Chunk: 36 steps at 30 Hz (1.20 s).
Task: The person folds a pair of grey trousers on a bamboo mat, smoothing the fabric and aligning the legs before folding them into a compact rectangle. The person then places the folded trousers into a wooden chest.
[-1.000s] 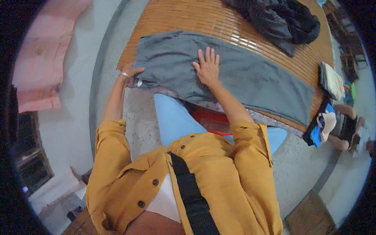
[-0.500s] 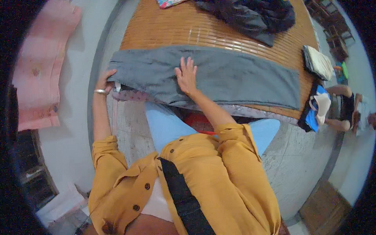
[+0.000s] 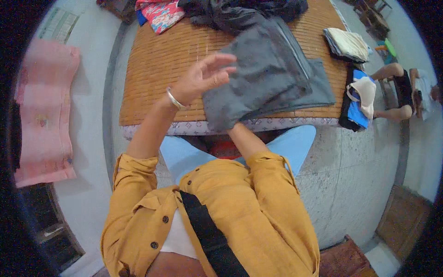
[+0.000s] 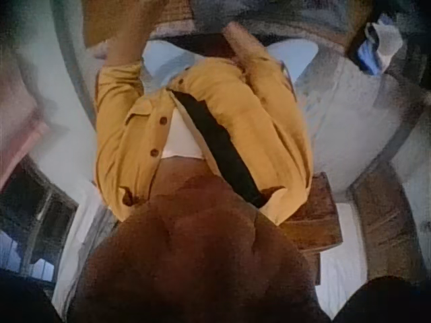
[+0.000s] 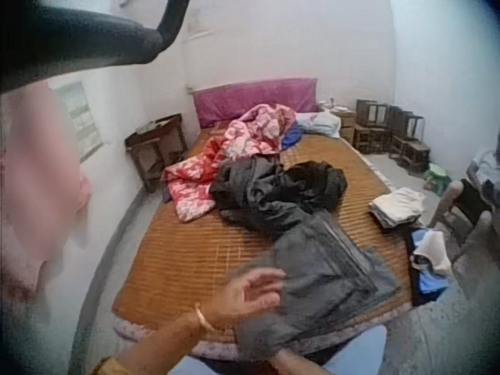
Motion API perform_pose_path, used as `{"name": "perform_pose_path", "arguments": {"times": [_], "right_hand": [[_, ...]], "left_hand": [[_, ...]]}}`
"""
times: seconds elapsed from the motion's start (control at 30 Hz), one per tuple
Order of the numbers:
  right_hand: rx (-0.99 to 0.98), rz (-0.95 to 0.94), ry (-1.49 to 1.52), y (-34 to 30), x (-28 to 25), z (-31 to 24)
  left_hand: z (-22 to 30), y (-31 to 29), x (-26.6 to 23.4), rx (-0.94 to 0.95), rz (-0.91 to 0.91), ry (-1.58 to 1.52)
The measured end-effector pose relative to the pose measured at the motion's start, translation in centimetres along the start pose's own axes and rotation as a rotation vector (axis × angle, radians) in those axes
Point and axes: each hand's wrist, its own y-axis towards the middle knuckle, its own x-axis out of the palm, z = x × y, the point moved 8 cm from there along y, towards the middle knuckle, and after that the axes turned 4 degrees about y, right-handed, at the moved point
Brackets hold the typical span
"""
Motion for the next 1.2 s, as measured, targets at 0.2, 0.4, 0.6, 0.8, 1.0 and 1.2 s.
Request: {"name": "perform_pose_path", "arguments": {"times": [0.2,0.4,0.6,0.8,1.0,1.2], "right_hand": [[0.074,0.059,0.058,-0.2,-2.6,1.3],[0.138,0.02,-0.079,-0.5,-0.3,5.0],[0.324,-0.249,-0.559,-3.6,3.2,12.7],[0.561,-0.725,-0.971,-11.4,2.4,10.6],[-0.158,0.018,-0.803,-5.8,-2.0,-7.2],[-0.49,0.281,-1.466,3.0,-5.5,-14.7]], "left_hand": [[-21.7,-6.9,-10.1,-0.419,0.509,0.45],[-25.6,-11.5,-10.1,-0.702,0.68,-0.016],[-26.3,-14.4,-17.1,-0.506,0.956,0.009],[-21.5,-18.4,-25.5,-0.471,1.032,0.552],[-16.6,-19.5,-22.4,-0.223,1.046,1.325],[-21.5,-18.4,-18.9,-0.4,0.692,1.187]]}}
